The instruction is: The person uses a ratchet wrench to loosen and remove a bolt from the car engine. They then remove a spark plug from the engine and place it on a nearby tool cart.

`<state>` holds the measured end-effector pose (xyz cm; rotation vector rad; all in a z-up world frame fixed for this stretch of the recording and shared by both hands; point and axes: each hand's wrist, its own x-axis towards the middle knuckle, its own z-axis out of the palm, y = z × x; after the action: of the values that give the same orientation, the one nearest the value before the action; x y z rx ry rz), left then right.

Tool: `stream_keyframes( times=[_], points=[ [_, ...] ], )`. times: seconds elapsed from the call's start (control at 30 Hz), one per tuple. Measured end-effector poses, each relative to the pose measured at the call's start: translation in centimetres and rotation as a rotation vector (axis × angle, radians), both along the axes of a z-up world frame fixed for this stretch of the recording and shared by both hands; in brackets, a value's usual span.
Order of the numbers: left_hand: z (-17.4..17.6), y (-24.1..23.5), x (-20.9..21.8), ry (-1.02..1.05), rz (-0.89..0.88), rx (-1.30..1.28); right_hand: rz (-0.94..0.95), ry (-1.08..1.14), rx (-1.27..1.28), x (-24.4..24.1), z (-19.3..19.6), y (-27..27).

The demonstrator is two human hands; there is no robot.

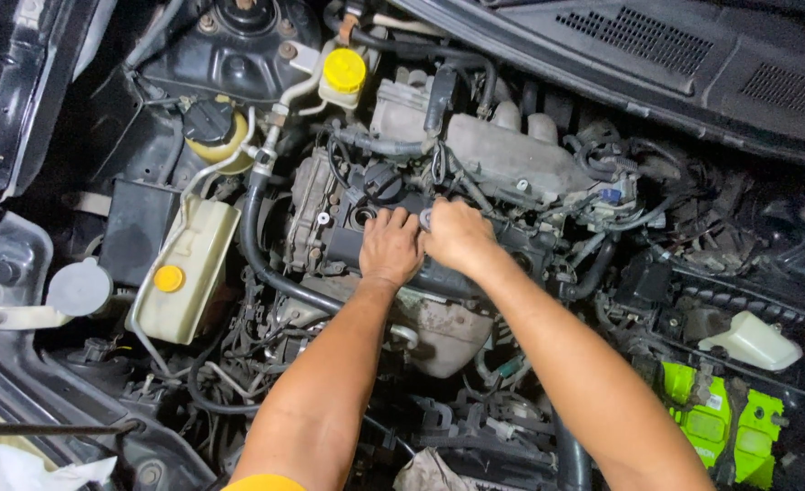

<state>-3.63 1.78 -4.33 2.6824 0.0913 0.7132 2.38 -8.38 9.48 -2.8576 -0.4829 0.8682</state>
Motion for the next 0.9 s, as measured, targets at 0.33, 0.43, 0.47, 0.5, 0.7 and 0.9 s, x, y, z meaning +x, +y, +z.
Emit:
stream_keyframes(
  times=[0.33,0.43,0.47,0.5,0.7,0.9],
  points=[
    [0.7,0.0,-0.2,0.022,-0.008,0.002,0.325,-0.262,-0.082,-0.3,0.8,-0.3],
    [0.2,0.3,-0.2,0.046,-0.021,-0.029,0.044,-0.063,-0.028,-1.4,3.6,0.9],
    [0.0,0.5,-0.2,0.048,-0.029,-0.043,-0.082,0.066,0.098,-1.9,5.1,1.4],
    [-0.2,0.5,0.0,0.048,-0.037,-0.057,-0.209,0.194,0.222,-2.4,6.6,1.8],
    [1.5,0.3,-0.4,0.058,-0.032,-0.027,0.323,-0.231,-0.051,-0.9,2.6,-0.2],
    [-0.8,0.1,0.1,0.061,-0.023,-0.015,0.057,-0.101,0.006,-1.0,1.9,0.3]
  ],
)
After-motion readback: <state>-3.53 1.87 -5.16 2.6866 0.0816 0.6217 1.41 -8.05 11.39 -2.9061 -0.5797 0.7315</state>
